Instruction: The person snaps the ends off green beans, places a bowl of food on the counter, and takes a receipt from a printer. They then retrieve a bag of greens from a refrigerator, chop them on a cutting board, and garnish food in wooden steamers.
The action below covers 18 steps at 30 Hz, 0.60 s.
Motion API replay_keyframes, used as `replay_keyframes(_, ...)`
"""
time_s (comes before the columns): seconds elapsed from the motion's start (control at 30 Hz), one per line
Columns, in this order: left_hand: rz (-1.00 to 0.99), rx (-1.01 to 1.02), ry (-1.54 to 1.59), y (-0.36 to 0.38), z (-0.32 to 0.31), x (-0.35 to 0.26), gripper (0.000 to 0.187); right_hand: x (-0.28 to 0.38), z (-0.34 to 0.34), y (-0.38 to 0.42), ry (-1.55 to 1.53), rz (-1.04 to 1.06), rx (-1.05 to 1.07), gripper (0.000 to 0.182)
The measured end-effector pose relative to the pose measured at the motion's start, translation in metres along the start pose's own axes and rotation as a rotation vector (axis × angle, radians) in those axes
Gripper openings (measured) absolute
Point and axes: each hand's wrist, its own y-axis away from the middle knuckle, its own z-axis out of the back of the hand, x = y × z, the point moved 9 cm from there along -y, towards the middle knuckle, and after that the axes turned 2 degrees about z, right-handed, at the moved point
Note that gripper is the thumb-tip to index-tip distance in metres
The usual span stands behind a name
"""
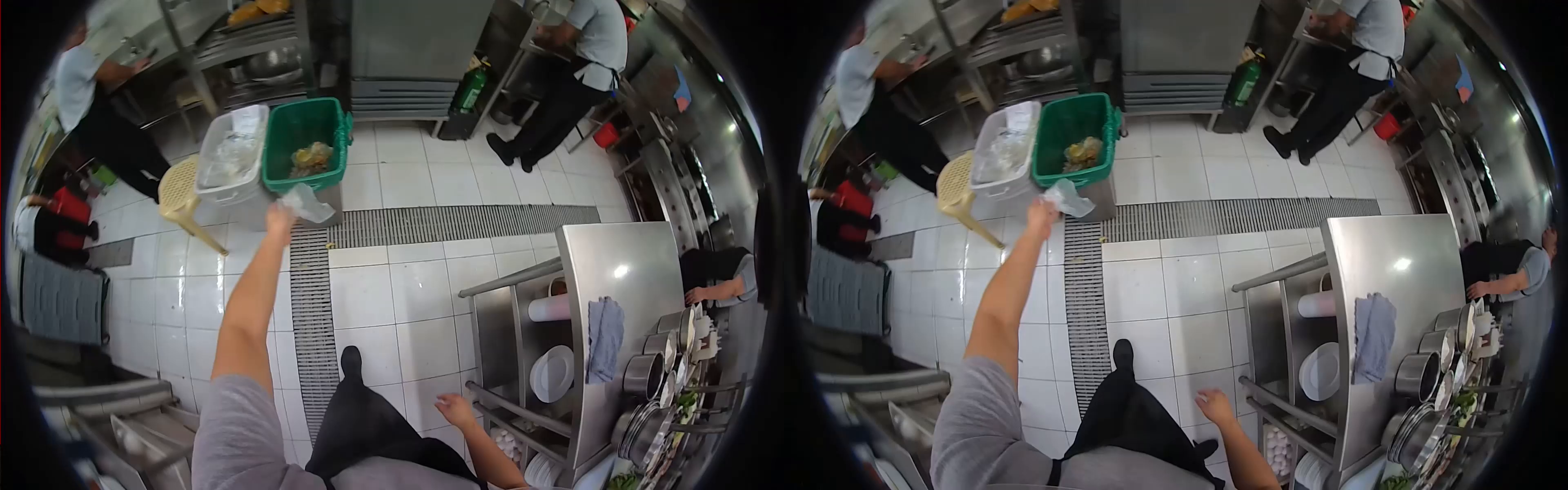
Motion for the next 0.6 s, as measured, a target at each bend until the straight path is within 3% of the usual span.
replay_keyframes(0.07, -0.05, -0.14, -0.152, -0.051, -0.01, -0.023, 0.041, -0.044, -0.016, 0.023, 0.007, -0.226, 0.103, 0.028)
replay_keyframes(0.13, -0.194, -0.335, -0.405, -0.14, 0.021, -0.04, 0.046, -0.073, -0.016, 0.059, -0.022, -0.466, 0.135, 0.031)
replay_keyframes(0.2, -0.346, -0.527, -0.543, -0.194, 0.051, -0.067, 0.055, -0.102, -0.024, 0.098, -0.213, -0.767, 0.139, 0.032)
replay_keyframes(0.23, -0.412, -0.577, -0.562, -0.273, 0.092, -0.061, 0.056, -0.112, -0.029, 0.117, -0.311, -0.87, 0.115, 0.031)
replay_keyframes(0.27, -0.347, -0.547, -0.644, -0.271, 0.095, -0.092, 0.065, -0.117, -0.033, 0.128, -0.414, -0.97, 0.084, 0.03)
replay_keyframes(0.33, -0.343, -0.497, -0.369, -0.237, 0.077, -0.143, 0.081, -0.115, -0.033, 0.135, -0.461, -1.04, 0.068, 0.028)
replay_keyframes(0.43, -0.346, -0.207, -0.276, -0.288, 0.074, -0.159, 0.094, -0.108, -0.034, 0.137, -0.572, -1.088, 0.013, 0.025)
replay_keyframes(0.5, -0.375, -0.278, -0.563, -0.288, 0.088, -0.143, 0.095, -0.106, -0.04, 0.139, -0.648, -1.054, -0.056, 0.024)
replay_keyframes(0.53, -0.445, -0.485, -0.95, -0.35, 0.124, -0.109, 0.092, -0.101, -0.039, 0.139, -0.588, -1.045, -0.035, 0.026)
replay_keyframes(0.6, -0.463, -0.312, -0.991, -0.29, 0.067, -0.084, 0.078, -0.083, -0.023, 0.145, -0.276, -0.949, -0.026, 0.027)
